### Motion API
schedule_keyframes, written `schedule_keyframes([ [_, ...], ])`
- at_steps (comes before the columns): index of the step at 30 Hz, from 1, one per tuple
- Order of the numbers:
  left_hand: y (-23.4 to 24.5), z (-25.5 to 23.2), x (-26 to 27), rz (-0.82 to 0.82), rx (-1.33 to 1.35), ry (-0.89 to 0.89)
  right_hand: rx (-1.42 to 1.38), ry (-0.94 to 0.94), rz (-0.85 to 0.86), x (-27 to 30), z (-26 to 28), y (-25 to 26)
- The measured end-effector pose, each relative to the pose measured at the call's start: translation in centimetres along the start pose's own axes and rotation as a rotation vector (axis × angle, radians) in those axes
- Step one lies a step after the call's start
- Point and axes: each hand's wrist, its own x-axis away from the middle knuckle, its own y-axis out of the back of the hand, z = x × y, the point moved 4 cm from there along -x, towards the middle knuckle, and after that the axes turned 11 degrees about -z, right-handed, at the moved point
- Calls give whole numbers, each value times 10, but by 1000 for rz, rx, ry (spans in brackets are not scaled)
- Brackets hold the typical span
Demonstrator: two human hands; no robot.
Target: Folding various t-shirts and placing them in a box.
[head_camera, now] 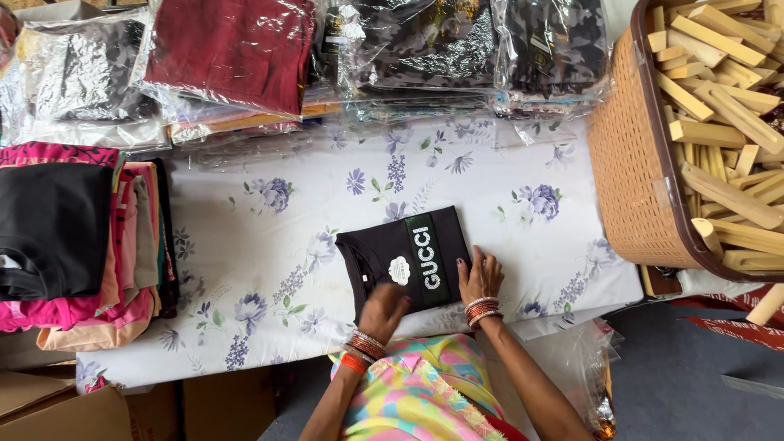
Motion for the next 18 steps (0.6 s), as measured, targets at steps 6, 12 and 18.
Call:
schedule_keyframes([
  [6, -113, 51, 34, 633, 360, 27, -102, 64, 20, -6, -1, -13],
  [12, -179, 68, 49, 830, 786, 354, -365, -196, 150, -25, -1, -31],
  [18, -209, 60, 43, 886, 1236, 624, -739, -435, 400, -27, -45, -117],
])
